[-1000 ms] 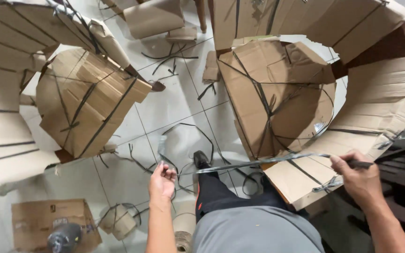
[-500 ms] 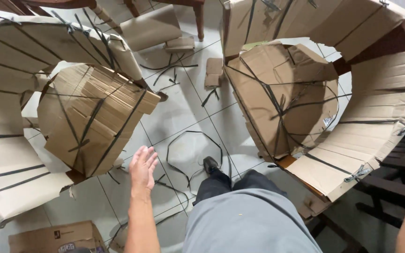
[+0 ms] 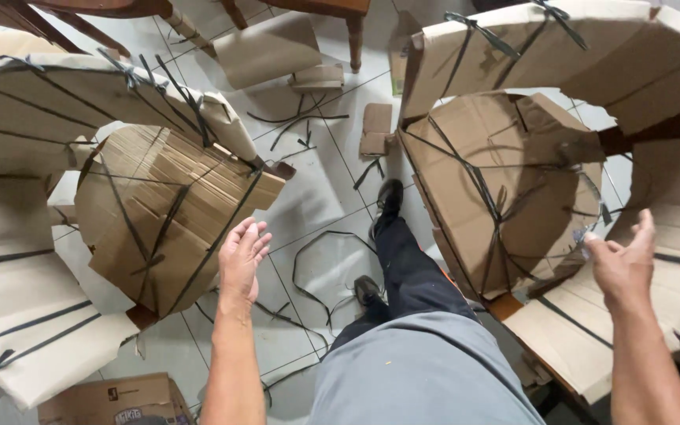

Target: Wrapping a wooden chair with cardboard and securing it with plastic ties for transport

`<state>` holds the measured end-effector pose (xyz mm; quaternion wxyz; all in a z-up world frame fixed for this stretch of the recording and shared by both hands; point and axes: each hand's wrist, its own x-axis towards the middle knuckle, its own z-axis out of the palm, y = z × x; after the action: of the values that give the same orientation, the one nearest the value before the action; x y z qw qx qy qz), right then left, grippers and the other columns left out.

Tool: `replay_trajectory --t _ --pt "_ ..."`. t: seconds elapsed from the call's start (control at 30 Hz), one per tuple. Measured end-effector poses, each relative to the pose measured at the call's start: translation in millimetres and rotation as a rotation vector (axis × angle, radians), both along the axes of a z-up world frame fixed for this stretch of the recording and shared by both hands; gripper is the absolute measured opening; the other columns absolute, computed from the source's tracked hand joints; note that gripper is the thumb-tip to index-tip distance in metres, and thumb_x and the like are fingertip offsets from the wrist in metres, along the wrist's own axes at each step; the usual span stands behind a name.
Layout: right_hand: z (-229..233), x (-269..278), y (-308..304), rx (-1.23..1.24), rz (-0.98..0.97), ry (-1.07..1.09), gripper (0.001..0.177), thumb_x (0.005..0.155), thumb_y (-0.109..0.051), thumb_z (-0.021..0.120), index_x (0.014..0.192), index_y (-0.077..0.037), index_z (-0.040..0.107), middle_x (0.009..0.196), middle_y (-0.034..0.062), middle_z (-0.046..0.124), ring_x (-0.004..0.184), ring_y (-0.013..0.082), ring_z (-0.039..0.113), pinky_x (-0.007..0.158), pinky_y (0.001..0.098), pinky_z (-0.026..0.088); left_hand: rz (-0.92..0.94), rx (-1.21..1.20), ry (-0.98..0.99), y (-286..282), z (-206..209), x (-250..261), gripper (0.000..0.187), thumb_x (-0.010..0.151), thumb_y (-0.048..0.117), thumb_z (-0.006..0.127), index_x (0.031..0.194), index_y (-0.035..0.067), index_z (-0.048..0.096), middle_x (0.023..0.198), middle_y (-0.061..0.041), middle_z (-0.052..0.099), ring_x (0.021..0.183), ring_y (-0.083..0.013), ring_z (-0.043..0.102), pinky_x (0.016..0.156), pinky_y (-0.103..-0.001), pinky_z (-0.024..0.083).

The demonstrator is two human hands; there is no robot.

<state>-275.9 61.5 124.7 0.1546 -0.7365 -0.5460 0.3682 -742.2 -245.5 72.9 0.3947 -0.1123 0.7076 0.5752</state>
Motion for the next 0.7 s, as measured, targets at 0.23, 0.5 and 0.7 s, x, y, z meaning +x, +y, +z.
replay_trajectory --t 0.23,0.5,0.7 --pt "-15 -146 91 0.238 0.197 0.097 0.051 0.101 -0.011 0.060 0.149 0.005 0.050 0.138 0.0218 0.058 0.124 0.0294 0.056 0.103 0.0381 0.047 -0.545 -0.461 -0.097 73 -76 -15 0.052 0.097 0.034 0.061 0.145 0.016 0.057 0.148 -0.010 0.061 0.136 -0.0246 0.058 0.113 -0.041 0.045" --pt "-31 -313 284 0.700 0.854 -0.005 0.021 0.114 -0.005 0.058 0.125 0.011 0.067 0.119 0.0285 0.070 0.112 0.0391 0.067 0.098 0.0474 0.055 -1.249 -0.769 -0.244 203 -127 -26 0.086 0.094 0.069 0.039 0.165 0.027 0.020 0.174 -0.009 0.006 0.158 -0.0401 0.011 0.128 -0.052 0.012" --pt "-56 -388 318 -0.051 0.877 -0.482 0.047 0.105 -0.050 0.046 0.127 -0.017 0.070 0.123 0.0101 0.073 0.109 0.0313 0.068 0.086 0.0480 0.053 -1.560 -0.840 -0.389 272 -162 -80 0.087 0.095 0.062 0.052 0.166 0.033 0.012 0.173 -0.010 -0.012 0.156 -0.0487 0.007 0.127 -0.059 0.014"
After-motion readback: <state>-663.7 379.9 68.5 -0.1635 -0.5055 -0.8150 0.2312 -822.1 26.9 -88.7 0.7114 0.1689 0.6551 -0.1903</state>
